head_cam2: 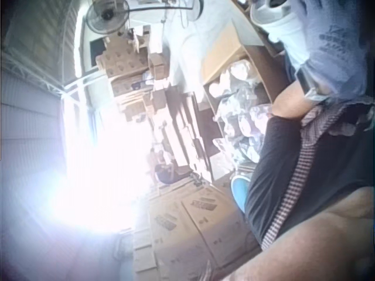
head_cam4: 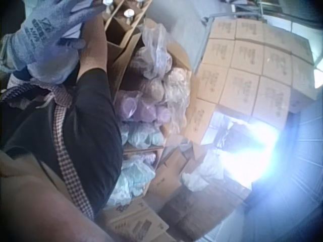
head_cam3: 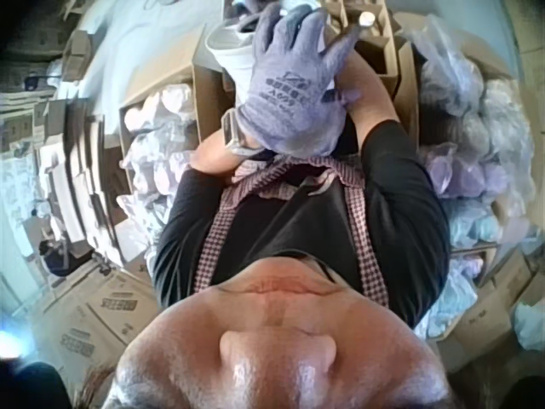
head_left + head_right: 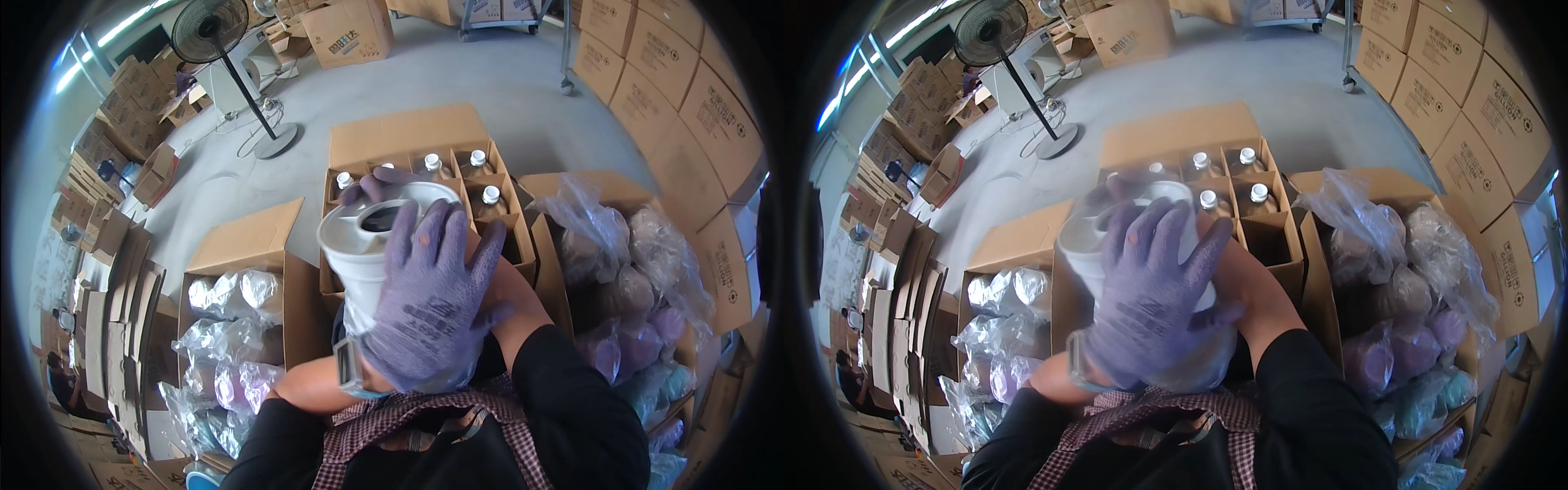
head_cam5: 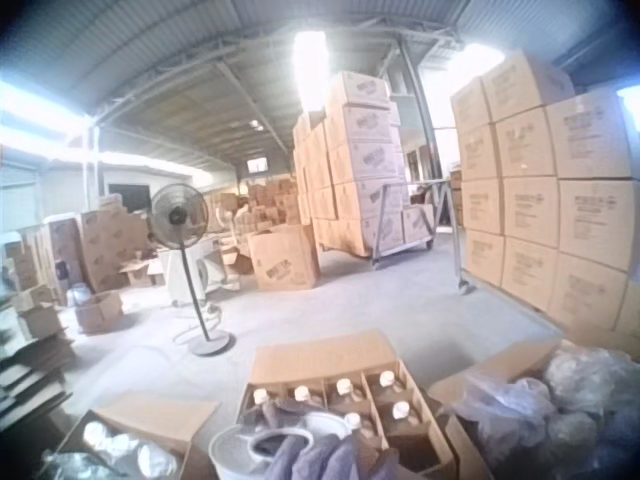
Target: The person removes plastic wrapping from thermal jugs, places a shiny metal insert inside the jugs, and fits the lids onto the jug bodies. They repeat this process for multiple jugs retrieved from cardboard boxes on the floor.
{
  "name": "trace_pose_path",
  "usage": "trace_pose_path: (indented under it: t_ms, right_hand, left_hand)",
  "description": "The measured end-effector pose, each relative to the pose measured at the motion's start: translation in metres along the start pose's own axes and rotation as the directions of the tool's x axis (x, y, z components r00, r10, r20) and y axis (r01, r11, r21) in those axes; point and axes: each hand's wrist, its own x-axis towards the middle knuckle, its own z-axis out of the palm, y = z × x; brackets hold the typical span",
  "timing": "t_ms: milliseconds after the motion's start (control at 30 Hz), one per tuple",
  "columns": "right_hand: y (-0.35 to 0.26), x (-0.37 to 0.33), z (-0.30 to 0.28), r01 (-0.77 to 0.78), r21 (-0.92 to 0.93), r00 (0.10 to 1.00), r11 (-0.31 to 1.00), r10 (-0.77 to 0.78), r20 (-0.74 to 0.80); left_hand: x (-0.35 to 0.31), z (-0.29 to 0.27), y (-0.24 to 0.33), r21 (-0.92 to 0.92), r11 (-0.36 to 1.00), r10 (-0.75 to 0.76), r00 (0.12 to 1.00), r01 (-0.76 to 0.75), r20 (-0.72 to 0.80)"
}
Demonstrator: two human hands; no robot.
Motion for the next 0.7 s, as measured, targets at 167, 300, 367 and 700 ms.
trace_pose_path:
  t_ms: [167, 300, 367, 700]
  right_hand:
    - [-0.077, -0.058, 0.091, 0.04, -0.86, 0.855, 0.509, -0.462, -0.234]
    - [-0.058, -0.079, 0.224, 0.176, -0.932, 0.803, -0.317, -0.502, 0.323]
    - [-0.057, -0.087, 0.227, 0.148, -0.941, 0.821, -0.305, -0.492, 0.289]
    - [0.02, 0.018, 0.003, -0.029, -0.589, 0.983, 0.808, -0.084, -0.164]
  left_hand:
    - [-0.024, -0.003, -0.144, -0.709, 0.691, -0.238, 0.882, -0.141, -0.407]
    - [-0.032, 0.097, -0.161, -0.682, -0.728, -0.382, 0.868, -0.07, 0.318]
    - [-0.027, 0.106, -0.152, -0.62, -0.779, -0.211, 0.97, -0.092, 0.121]
    - [-0.012, -0.059, -0.055, -0.08, 0.992, -0.113, 0.978, 0.1, -0.175]
